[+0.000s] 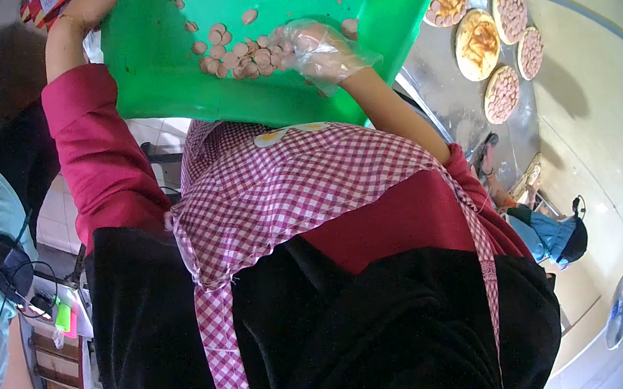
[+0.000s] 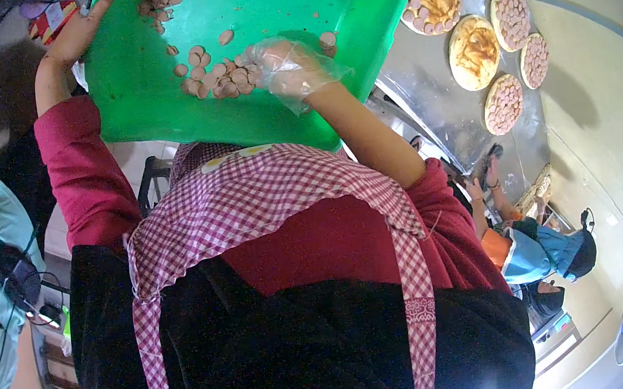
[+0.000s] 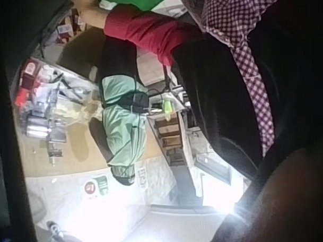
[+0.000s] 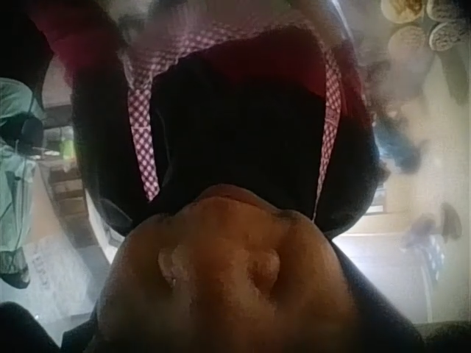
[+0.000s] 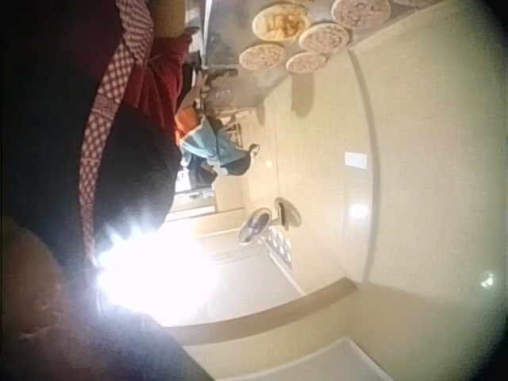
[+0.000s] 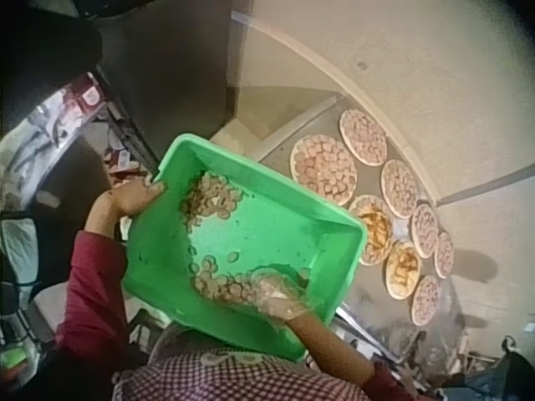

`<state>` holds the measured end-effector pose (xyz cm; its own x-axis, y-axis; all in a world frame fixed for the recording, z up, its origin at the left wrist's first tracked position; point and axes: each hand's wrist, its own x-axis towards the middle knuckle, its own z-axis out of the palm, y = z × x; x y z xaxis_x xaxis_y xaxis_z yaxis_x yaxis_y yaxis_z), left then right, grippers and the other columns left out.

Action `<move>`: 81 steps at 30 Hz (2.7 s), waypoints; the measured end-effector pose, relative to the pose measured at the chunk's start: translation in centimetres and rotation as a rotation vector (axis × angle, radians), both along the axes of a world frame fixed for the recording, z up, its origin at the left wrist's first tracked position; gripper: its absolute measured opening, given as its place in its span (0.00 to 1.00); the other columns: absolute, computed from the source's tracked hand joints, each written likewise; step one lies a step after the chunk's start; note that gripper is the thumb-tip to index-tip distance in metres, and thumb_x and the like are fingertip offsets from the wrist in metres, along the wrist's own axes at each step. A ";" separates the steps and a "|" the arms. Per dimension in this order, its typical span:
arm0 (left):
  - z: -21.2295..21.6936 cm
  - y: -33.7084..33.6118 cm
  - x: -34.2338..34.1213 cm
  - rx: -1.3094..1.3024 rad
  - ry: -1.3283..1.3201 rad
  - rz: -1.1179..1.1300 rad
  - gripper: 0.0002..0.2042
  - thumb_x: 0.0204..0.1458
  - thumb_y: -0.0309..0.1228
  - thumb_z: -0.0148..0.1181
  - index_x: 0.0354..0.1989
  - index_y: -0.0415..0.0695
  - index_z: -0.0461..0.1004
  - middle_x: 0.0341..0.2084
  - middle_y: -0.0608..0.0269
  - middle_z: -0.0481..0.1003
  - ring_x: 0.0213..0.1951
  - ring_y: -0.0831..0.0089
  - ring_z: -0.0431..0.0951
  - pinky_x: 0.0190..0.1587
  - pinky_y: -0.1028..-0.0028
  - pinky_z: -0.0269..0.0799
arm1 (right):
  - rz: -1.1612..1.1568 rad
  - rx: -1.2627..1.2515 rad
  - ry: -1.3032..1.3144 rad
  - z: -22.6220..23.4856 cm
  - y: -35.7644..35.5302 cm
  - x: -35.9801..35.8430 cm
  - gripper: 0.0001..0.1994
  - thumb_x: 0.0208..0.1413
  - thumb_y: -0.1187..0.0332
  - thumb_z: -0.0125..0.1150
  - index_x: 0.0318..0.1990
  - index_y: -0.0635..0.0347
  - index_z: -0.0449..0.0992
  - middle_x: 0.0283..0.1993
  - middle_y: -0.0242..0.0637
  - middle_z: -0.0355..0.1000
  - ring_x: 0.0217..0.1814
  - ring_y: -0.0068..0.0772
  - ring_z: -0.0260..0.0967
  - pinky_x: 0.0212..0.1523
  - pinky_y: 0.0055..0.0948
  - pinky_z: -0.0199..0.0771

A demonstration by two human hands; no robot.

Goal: Assembling mini pizzas by topping dough with sliced sausage and French fries.

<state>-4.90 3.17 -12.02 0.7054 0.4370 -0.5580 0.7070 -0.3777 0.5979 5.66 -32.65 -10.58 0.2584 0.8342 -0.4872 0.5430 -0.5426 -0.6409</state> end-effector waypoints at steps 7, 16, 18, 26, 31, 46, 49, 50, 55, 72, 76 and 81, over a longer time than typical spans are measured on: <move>0.1 -0.1 0.1 0.002 0.022 0.001 0.33 0.49 0.57 0.47 0.46 0.34 0.69 0.34 0.55 0.74 0.34 0.70 0.75 0.39 0.73 0.69 | 0.040 -0.029 -0.135 -2.4 0.4 -2.8 0.14 0.46 0.65 0.56 0.42 0.56 0.71 0.37 0.45 0.71 0.40 0.45 0.69 0.40 0.38 0.69; 0.5 -0.1 0.8 0.017 0.030 -0.049 0.32 0.49 0.56 0.48 0.47 0.34 0.68 0.34 0.55 0.74 0.33 0.71 0.75 0.38 0.73 0.69 | -0.278 0.147 0.272 -1.5 -0.9 -2.4 0.10 0.47 0.68 0.60 0.37 0.60 0.71 0.33 0.37 0.71 0.33 0.34 0.69 0.36 0.31 0.69; 0.7 -0.8 1.0 0.119 0.014 -0.024 0.39 0.46 0.61 0.45 0.41 0.26 0.69 0.31 0.45 0.73 0.34 0.63 0.75 0.38 0.69 0.69 | -0.494 0.205 0.571 0.5 -2.0 -1.3 0.09 0.48 0.69 0.60 0.36 0.62 0.70 0.32 0.35 0.70 0.32 0.29 0.68 0.34 0.27 0.69; 1.5 -0.2 -0.1 0.005 0.100 0.056 0.35 0.50 0.57 0.45 0.47 0.29 0.66 0.36 0.56 0.72 0.38 0.71 0.71 0.44 0.74 0.64 | -0.761 0.406 0.962 9.8 -8.2 4.3 0.11 0.49 0.70 0.59 0.37 0.67 0.70 0.34 0.38 0.70 0.30 0.26 0.68 0.33 0.24 0.71; 2.5 -1.2 0.3 -0.128 0.113 0.121 0.30 0.54 0.50 0.45 0.50 0.31 0.65 0.42 0.58 0.70 0.45 0.73 0.68 0.48 0.75 0.61 | -1.117 0.564 0.642 10.2 -14.4 10.0 0.07 0.51 0.74 0.54 0.37 0.65 0.70 0.36 0.41 0.71 0.36 0.29 0.69 0.37 0.25 0.71; 2.8 -0.7 -0.5 -0.206 0.111 0.195 0.26 0.56 0.48 0.44 0.49 0.35 0.66 0.38 0.64 0.70 0.39 0.76 0.68 0.43 0.75 0.64 | -0.965 0.103 -0.063 -1.1 -21.9 22.5 0.13 0.46 0.72 0.60 0.40 0.68 0.73 0.33 0.37 0.73 0.35 0.24 0.70 0.39 0.21 0.69; 2.5 -0.4 -0.8 -0.156 0.081 0.160 0.26 0.56 0.48 0.44 0.49 0.35 0.66 0.38 0.63 0.70 0.40 0.75 0.68 0.43 0.75 0.64 | -0.841 0.098 -0.106 -1.1 -22.3 22.3 0.12 0.45 0.69 0.62 0.38 0.64 0.75 0.34 0.36 0.73 0.35 0.26 0.69 0.38 0.24 0.68; 2.5 -0.4 -0.8 -0.159 0.084 0.160 0.26 0.56 0.48 0.44 0.49 0.35 0.66 0.38 0.63 0.70 0.40 0.75 0.68 0.43 0.75 0.64 | -0.827 0.201 -0.064 -1.3 -22.4 22.2 0.11 0.45 0.68 0.63 0.36 0.62 0.77 0.33 0.36 0.73 0.35 0.27 0.69 0.39 0.25 0.68; 2.6 0.0 -0.7 -0.212 0.176 0.172 0.33 0.53 0.53 0.46 0.55 0.34 0.59 0.49 0.57 0.66 0.48 0.69 0.67 0.50 0.71 0.62 | -0.601 0.278 -0.452 -3.4 -22.8 22.6 0.08 0.45 0.68 0.63 0.34 0.59 0.78 0.31 0.36 0.73 0.35 0.31 0.69 0.39 0.25 0.68; 2.7 -0.3 -1.0 -0.137 0.186 0.212 0.28 0.55 0.52 0.44 0.50 0.35 0.65 0.40 0.63 0.69 0.40 0.75 0.68 0.44 0.75 0.63 | -0.915 0.252 -0.532 -3.4 -23.3 21.9 0.07 0.42 0.70 0.62 0.31 0.61 0.77 0.30 0.42 0.73 0.33 0.37 0.71 0.36 0.29 0.70; 3.3 -1.2 -0.1 -0.091 0.202 0.155 0.28 0.55 0.51 0.44 0.51 0.35 0.65 0.41 0.63 0.69 0.41 0.75 0.68 0.45 0.75 0.63 | -0.904 0.277 -0.562 -5.1 -24.5 22.7 0.08 0.41 0.68 0.62 0.31 0.59 0.78 0.29 0.43 0.74 0.33 0.39 0.72 0.36 0.30 0.70; 2.0 0.3 -1.2 -0.133 0.165 0.184 0.28 0.55 0.51 0.44 0.52 0.36 0.64 0.43 0.62 0.68 0.43 0.74 0.67 0.47 0.74 0.62 | -0.787 0.255 -0.610 -5.4 -24.6 23.0 0.09 0.41 0.68 0.62 0.32 0.59 0.77 0.30 0.42 0.74 0.34 0.38 0.72 0.36 0.30 0.71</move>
<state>-6.12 3.51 -10.02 0.5159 0.4648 -0.7196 0.8483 -0.1603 0.5047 28.67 -57.30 -15.96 0.9212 0.3812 0.0782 0.3638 -0.7720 -0.5212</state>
